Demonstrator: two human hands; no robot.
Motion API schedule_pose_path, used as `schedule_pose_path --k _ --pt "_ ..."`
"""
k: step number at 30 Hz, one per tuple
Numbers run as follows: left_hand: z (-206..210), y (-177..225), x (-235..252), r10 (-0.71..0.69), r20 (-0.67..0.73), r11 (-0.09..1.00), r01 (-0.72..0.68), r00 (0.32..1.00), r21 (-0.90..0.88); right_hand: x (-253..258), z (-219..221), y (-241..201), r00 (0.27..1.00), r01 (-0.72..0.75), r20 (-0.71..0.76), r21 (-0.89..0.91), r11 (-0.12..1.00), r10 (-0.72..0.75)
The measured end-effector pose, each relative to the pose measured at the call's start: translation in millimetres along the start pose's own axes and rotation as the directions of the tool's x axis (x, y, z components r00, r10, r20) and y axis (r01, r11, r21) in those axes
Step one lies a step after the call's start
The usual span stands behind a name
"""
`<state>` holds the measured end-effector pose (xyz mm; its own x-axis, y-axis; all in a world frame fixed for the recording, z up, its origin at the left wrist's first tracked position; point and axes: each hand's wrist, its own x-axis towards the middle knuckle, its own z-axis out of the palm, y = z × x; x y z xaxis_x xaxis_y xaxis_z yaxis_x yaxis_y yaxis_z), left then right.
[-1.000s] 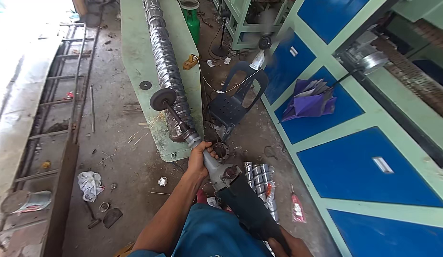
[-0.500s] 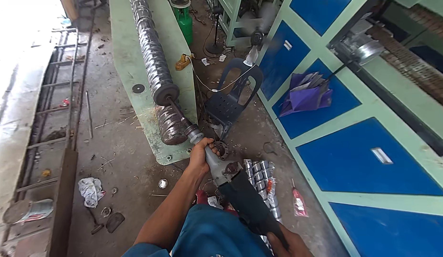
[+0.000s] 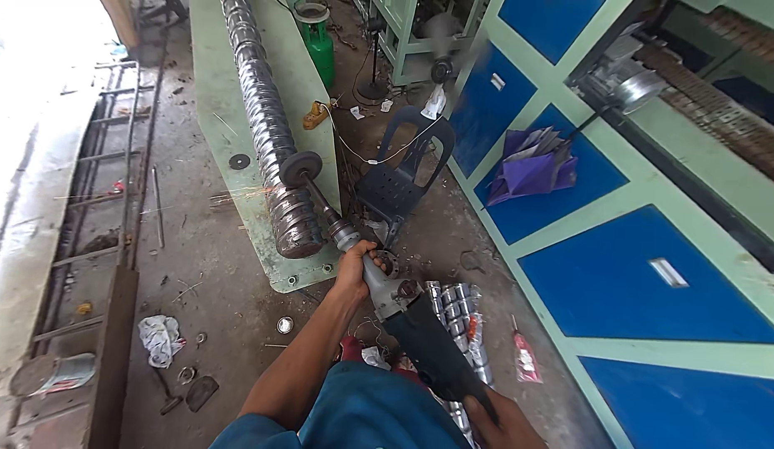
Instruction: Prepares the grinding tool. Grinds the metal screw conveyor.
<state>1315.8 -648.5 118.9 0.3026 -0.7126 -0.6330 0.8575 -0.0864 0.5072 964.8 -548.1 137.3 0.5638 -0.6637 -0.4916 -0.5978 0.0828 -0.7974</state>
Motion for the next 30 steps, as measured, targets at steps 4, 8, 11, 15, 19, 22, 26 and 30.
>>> schedule_pose_path --k 4,8,11,15,19,22,26,30 --pt "-8.2 4.8 -7.1 0.042 0.010 0.999 -0.042 0.999 0.003 -0.8 0.4 -5.3 1.000 0.019 0.023 -0.010 1.000 -0.018" --pt "-16.6 10.2 -16.7 0.055 0.007 0.998 -0.055 0.998 -0.010 -3.3 1.8 -10.5 0.998 0.046 0.052 -0.041 0.998 -0.044" --pt "-20.9 13.0 -24.4 0.065 -0.012 0.997 -0.065 0.998 -0.030 -4.8 2.2 -12.4 0.998 0.058 0.045 -0.079 0.995 -0.055" --pt "-30.5 16.7 -30.8 0.069 -0.038 0.996 -0.071 0.997 -0.057 -2.9 3.2 -16.6 0.996 0.076 0.058 -0.128 0.989 -0.069" --pt "-32.1 16.1 -30.3 0.076 -0.034 0.995 -0.078 0.996 -0.056 -2.2 4.1 -14.1 0.997 0.055 0.062 -0.125 0.991 -0.048" --pt "-27.8 11.7 -25.3 0.069 -0.031 0.997 -0.070 0.997 -0.034 -1.9 6.5 -7.1 0.998 0.057 0.040 -0.123 0.991 -0.052" --pt "-21.8 6.3 -14.4 0.060 -0.023 0.998 -0.060 0.998 -0.005 4.0 12.5 8.9 0.998 0.062 0.000 -0.089 0.994 -0.062" --pt "-17.9 0.0 -1.2 0.060 -0.011 0.997 -0.059 0.998 0.056 12.0 22.2 23.8 0.996 0.079 -0.030 -0.066 0.995 -0.082"
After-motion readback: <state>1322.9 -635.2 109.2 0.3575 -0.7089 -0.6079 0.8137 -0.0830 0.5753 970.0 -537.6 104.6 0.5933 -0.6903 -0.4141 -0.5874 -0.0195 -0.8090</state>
